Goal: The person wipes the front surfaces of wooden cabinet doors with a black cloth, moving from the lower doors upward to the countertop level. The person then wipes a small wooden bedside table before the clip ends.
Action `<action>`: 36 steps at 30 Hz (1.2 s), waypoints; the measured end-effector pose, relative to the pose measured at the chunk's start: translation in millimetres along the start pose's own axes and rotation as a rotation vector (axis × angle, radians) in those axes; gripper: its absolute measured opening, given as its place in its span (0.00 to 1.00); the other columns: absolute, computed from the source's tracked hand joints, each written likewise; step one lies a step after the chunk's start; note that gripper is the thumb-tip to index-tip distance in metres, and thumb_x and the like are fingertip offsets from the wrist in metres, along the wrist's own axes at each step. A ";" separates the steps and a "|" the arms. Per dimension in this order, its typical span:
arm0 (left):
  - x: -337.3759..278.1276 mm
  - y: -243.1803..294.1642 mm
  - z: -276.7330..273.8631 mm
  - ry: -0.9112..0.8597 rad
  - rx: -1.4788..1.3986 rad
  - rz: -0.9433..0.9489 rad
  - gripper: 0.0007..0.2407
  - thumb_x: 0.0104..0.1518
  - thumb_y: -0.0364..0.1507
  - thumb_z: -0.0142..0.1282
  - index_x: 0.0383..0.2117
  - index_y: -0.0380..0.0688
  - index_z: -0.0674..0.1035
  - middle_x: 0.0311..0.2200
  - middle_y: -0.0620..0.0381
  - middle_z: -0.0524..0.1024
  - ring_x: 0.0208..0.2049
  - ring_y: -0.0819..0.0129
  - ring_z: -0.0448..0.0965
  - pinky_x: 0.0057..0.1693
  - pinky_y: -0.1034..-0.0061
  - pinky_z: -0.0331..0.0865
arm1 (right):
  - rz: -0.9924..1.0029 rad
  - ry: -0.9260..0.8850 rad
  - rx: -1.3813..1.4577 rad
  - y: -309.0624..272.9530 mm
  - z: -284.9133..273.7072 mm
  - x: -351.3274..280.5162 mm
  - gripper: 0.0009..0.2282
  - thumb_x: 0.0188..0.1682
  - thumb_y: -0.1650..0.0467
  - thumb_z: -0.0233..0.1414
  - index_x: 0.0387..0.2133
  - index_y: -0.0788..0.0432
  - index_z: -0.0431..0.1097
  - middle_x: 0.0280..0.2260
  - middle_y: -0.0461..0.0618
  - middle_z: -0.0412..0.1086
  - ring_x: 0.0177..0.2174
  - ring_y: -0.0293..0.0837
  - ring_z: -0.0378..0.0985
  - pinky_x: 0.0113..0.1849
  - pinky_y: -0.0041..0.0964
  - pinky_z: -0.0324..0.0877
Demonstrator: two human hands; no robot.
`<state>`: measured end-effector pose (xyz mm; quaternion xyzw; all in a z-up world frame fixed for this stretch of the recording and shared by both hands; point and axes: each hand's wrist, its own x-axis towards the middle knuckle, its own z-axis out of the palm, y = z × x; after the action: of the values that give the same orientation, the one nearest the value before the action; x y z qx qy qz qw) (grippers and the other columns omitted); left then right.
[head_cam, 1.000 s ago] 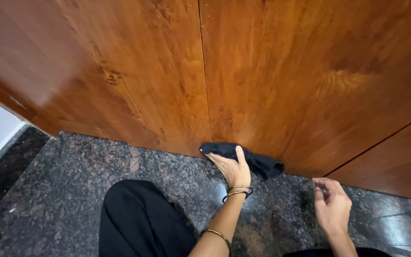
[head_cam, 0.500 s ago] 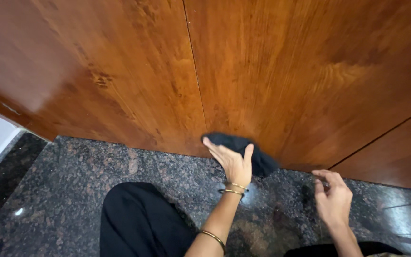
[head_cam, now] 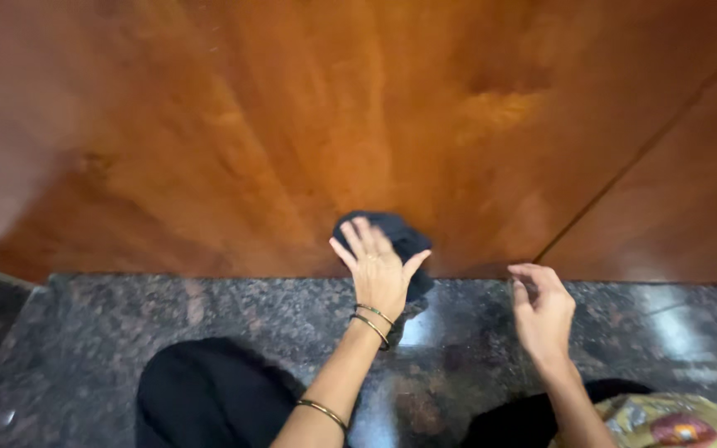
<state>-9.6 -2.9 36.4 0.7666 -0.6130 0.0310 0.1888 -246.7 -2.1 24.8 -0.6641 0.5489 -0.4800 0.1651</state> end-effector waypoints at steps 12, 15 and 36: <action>23.6 99.1 62.5 0.523 0.636 1.126 0.28 0.67 0.37 0.40 0.75 0.56 0.52 0.76 0.70 0.43 0.75 0.78 0.41 0.76 0.61 0.31 | 0.136 0.232 0.145 38.3 -51.8 11.7 0.09 0.50 0.80 0.53 0.42 0.64 0.75 0.39 0.52 0.75 0.36 0.39 0.79 0.38 0.31 0.73; 19.1 104.0 95.3 0.373 0.750 1.261 0.28 0.65 0.37 0.38 0.74 0.53 0.52 0.75 0.68 0.40 0.74 0.77 0.38 0.75 0.64 0.30 | 0.238 0.274 0.149 46.0 -69.5 14.0 0.08 0.51 0.79 0.54 0.42 0.64 0.76 0.37 0.52 0.76 0.34 0.39 0.78 0.36 0.30 0.71; 2.1 -145.3 -0.1 -0.026 0.860 1.053 0.32 0.60 0.36 0.41 0.73 0.61 0.45 0.73 0.79 0.40 0.70 0.86 0.47 0.71 0.67 0.42 | 0.093 0.090 0.089 28.0 -26.1 -2.2 0.05 0.52 0.75 0.55 0.39 0.62 0.76 0.30 0.51 0.74 0.27 0.40 0.74 0.33 0.34 0.69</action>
<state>129.2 20.9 0.6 0.3731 -0.8399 0.3505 -0.1803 -283.9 -1.8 15.6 -0.6076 0.5643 -0.5250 0.1918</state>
